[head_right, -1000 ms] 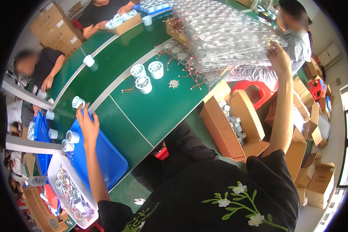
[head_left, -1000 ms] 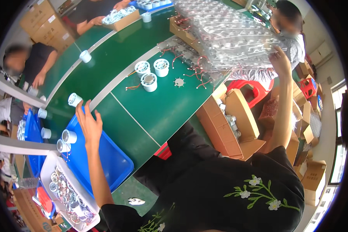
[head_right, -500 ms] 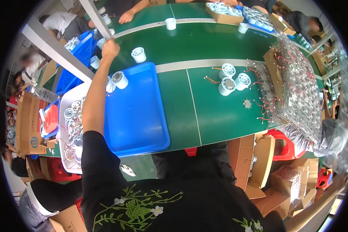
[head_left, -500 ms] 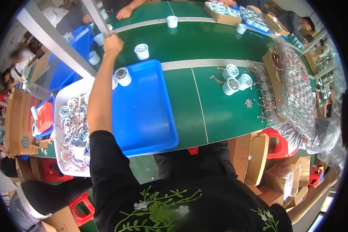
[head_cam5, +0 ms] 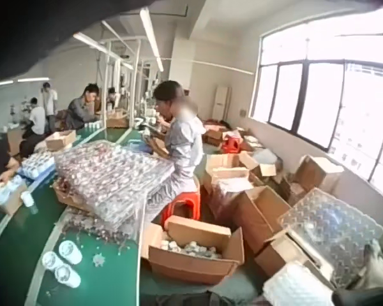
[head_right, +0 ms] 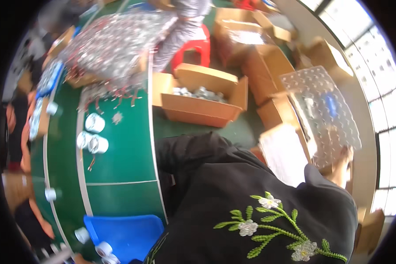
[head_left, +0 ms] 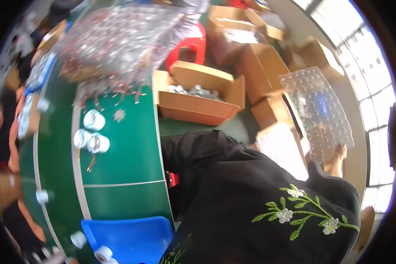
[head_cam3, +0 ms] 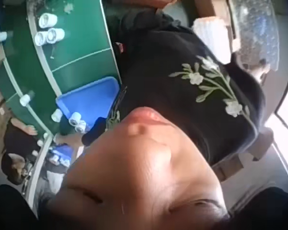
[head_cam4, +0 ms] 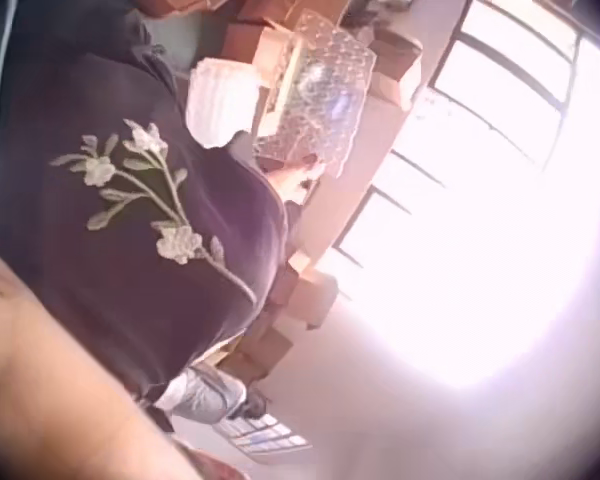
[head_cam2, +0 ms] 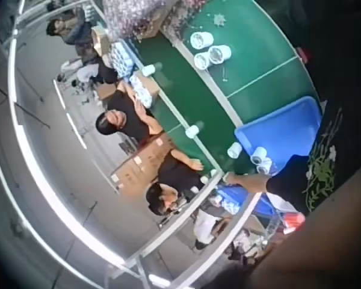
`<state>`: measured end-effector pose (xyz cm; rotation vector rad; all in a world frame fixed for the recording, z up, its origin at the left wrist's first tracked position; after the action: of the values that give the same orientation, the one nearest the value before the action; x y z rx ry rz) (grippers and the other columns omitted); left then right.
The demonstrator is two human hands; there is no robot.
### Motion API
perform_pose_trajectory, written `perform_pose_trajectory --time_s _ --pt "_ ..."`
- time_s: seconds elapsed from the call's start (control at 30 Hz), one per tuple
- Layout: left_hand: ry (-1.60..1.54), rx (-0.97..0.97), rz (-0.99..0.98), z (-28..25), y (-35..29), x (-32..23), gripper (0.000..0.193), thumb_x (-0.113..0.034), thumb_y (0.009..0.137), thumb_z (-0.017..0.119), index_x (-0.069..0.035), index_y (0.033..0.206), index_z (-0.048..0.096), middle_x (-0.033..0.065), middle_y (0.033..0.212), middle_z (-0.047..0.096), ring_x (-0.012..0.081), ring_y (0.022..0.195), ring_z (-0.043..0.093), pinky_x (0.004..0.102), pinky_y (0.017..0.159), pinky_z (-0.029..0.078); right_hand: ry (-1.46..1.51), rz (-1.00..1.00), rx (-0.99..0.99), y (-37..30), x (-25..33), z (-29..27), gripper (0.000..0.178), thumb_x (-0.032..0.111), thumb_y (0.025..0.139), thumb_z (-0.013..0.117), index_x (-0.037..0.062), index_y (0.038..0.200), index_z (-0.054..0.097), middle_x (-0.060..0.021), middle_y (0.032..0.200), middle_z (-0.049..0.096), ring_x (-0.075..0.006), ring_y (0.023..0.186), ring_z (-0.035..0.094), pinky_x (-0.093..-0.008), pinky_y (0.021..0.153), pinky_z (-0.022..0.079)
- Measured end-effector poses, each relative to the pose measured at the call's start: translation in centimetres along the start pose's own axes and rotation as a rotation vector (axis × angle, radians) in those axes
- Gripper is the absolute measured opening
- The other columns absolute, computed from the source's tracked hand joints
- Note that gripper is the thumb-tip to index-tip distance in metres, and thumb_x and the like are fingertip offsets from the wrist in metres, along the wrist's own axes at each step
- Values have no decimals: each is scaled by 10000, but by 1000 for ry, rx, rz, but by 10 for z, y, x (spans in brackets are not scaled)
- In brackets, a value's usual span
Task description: Picking up small circular electronic components, performing a minor assembly or inspection step, and placing them into organized trays.
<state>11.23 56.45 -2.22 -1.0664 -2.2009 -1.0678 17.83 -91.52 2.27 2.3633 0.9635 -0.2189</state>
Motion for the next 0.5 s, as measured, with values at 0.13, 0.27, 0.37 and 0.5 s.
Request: perform_pose_trajectory --time_s 0.13,0.27,0.37,0.5 --pt "-186 72 75 -18 -29 -98 363 -426 817 557 -92 751 681 110 769 673 274 682 647 424 552 486 -211 140 -33 18 -180 -49 215 257 882 518 166 1064 588 -90 1034 644 -272 1036 627 -435 734 551" --pt "-290 49 132 -87 -1 -154 393 -454 802 571 -79 762 682 124 778 675 289 698 651 433 574 493 -351 348 5 31 -374 -156 204 268 876 524 164 1043 580 -92 992 632 -275 1013 627 -436 714 547" --pt "-269 123 117 -79 -35 -137 419 -476 790 582 -70 769 683 134 784 677 301 710 653 439 590 498 -406 367 23 37 -464 -263 198 276 871 529 163 1027 573 -93 961 623 -278 995 627 -436 700 544" --pt "-294 217 91 -70 -72 -141 455 -504 774 597 -57 779 685 148 792 679 316 726 657 448 612 506 -499 428 4 69 -439 -240 191 287 865 535 161 1006 565 -94 919 610 -281 972 627 -437 680 540"
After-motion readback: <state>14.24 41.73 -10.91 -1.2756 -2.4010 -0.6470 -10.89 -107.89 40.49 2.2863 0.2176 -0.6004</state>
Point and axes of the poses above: each hand's wrist, its own y-axis towards the middle knuckle, its own z-axis out of the palm, x = y × z, the point moved 8 cm from there along y, towards the middle knuckle
